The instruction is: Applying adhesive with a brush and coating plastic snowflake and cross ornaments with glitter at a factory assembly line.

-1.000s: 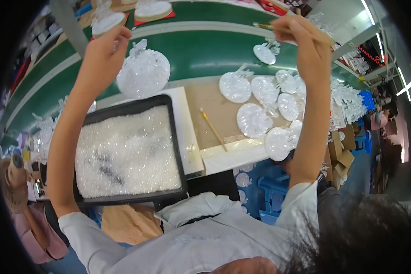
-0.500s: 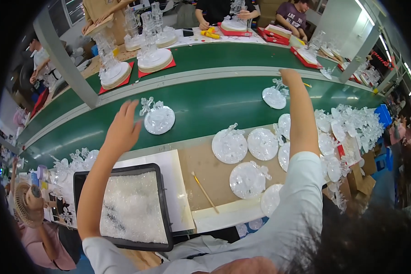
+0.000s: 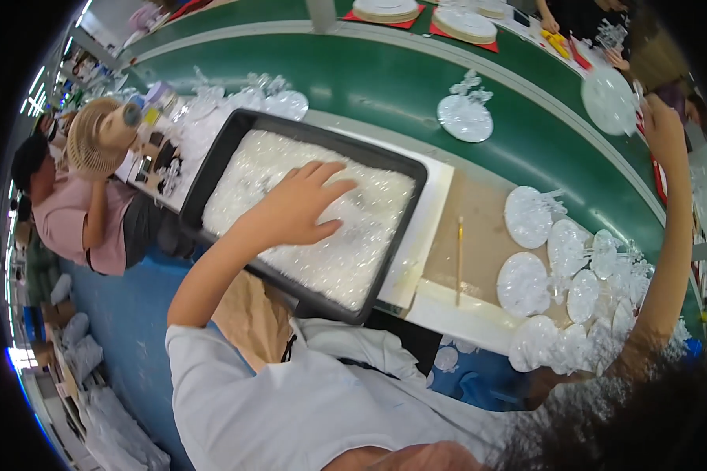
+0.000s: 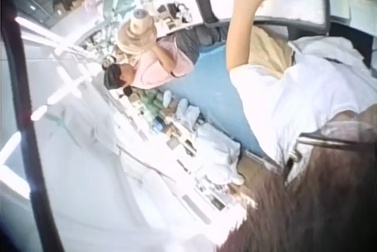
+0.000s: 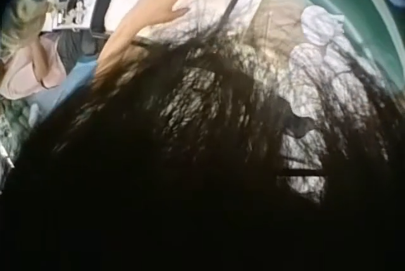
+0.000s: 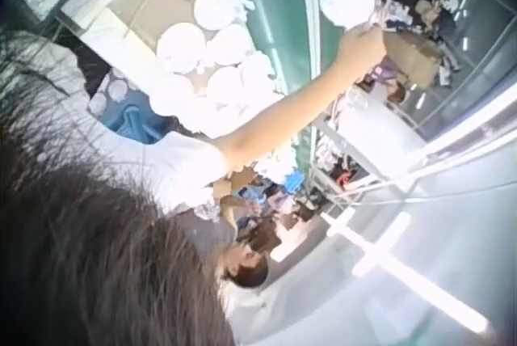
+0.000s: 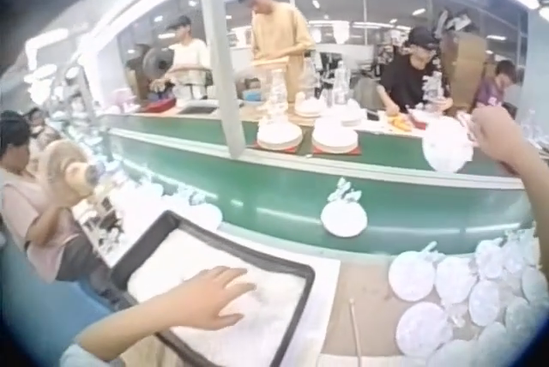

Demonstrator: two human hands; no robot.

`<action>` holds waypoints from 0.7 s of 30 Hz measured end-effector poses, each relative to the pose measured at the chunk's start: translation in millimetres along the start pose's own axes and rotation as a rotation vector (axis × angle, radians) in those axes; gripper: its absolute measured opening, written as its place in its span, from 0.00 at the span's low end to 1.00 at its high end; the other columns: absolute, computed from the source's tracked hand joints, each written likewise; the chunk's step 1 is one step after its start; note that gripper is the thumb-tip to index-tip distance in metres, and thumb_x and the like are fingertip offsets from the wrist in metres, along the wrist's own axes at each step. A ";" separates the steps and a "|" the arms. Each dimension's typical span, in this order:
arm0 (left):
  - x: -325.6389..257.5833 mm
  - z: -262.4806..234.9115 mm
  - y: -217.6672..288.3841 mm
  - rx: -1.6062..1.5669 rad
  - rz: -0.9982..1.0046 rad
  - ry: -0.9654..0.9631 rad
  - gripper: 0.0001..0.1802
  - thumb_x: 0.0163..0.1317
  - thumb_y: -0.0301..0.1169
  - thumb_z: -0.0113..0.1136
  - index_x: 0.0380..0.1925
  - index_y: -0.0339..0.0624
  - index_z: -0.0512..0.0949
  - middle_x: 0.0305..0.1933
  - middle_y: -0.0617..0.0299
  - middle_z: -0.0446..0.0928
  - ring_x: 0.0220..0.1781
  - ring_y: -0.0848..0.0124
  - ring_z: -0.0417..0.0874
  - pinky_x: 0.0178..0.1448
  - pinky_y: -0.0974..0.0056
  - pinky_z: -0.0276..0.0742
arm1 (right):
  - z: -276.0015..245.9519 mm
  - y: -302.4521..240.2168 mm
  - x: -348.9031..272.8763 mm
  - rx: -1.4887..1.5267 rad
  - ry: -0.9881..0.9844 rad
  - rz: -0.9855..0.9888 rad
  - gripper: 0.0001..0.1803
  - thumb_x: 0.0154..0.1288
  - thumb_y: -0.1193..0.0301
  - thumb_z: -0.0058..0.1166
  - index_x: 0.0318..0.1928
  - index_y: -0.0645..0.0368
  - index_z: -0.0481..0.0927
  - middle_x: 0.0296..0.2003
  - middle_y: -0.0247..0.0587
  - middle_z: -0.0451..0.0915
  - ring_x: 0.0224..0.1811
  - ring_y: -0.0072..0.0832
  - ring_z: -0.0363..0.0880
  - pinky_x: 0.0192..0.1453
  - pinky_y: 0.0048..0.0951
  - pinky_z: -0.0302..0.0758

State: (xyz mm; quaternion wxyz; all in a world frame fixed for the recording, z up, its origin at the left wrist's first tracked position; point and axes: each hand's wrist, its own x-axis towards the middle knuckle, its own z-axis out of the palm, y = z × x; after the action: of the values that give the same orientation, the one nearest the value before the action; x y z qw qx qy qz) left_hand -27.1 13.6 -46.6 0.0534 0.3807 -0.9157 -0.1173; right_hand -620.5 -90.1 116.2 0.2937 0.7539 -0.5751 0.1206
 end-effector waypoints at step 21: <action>-69.2 19.7 -94.9 -0.062 -0.352 -0.341 0.48 0.46 0.41 0.73 0.68 0.46 0.63 0.65 0.41 0.68 0.63 0.46 0.73 0.64 0.52 0.71 | -30.3 -455.7 0.7 0.427 -0.701 -0.463 0.05 0.51 0.80 0.59 0.30 0.70 0.81 0.33 0.60 0.82 0.37 0.52 0.84 0.41 0.45 0.81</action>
State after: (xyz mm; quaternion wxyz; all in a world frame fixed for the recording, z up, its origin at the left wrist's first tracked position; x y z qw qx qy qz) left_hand 82.9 1.3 -90.5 -0.1114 0.5073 -0.8269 -0.2155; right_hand -188.1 2.5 2.1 -0.0608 0.9012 -0.4185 -0.0944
